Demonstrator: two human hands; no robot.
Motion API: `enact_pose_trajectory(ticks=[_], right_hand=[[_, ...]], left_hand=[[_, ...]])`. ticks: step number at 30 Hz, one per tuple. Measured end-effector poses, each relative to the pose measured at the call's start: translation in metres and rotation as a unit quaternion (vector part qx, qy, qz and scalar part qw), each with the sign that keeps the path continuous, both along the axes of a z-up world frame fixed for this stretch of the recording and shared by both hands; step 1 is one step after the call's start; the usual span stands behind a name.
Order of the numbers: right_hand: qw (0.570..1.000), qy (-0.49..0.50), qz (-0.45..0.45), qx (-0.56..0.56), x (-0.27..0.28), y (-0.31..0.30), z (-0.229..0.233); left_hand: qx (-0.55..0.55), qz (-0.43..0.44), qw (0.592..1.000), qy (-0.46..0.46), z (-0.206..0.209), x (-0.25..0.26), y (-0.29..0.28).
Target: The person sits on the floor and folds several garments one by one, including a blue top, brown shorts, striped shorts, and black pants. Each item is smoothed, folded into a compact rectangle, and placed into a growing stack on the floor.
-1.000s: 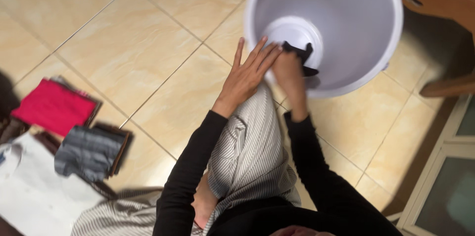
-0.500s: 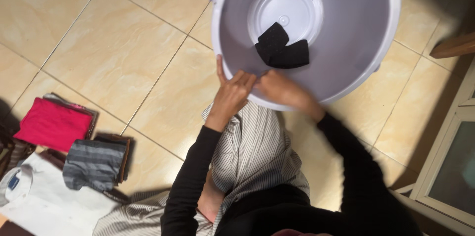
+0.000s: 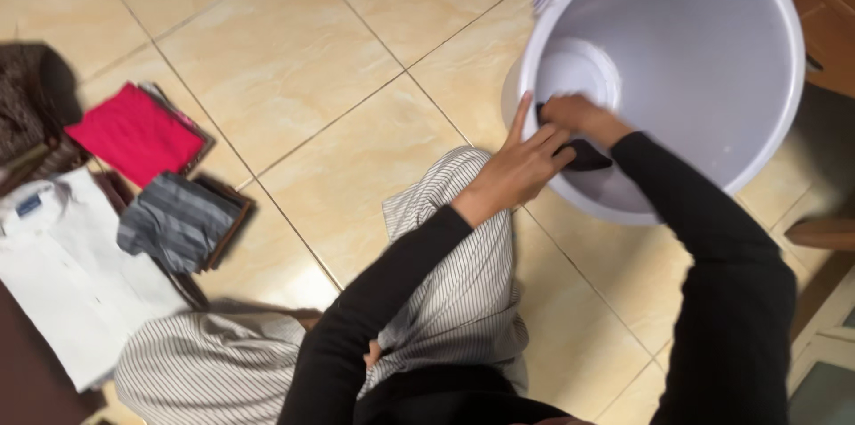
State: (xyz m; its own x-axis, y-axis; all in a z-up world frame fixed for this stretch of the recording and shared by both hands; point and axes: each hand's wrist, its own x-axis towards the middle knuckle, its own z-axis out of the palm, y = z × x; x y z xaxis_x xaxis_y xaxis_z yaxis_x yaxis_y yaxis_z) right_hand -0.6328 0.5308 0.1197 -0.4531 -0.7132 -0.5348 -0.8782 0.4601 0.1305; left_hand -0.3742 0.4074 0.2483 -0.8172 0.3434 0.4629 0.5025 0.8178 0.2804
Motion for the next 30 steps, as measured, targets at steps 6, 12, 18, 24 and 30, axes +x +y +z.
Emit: enact_pose_trajectory(ticks=[6,12,18,24,30], right_hand=[[0.937,0.196,-0.027,-0.289,0.018,0.042,0.237],[0.658,0.106,0.009,-0.746,0.166,0.024,0.357],[0.677,0.020,0.208,-0.706,0.251,-0.056,0.325],[0.732,-0.127,0.129,-0.657,0.267,-0.143,0.250],[0.738,-0.152,0.027,-0.657,0.250,-0.188,0.149]], left_hand=[[0.069,0.036,0.997,0.006,0.010,-0.071,-0.012],[0.328,-0.044,0.943,-0.030,0.023,-0.076,-0.041],[0.457,0.070,0.884,0.070,-0.009,-0.006,-0.100],[0.397,0.275,0.873,0.074,-0.091,0.132,-0.179],[0.533,0.413,0.739,-0.007,-0.183,0.286,-0.194]])
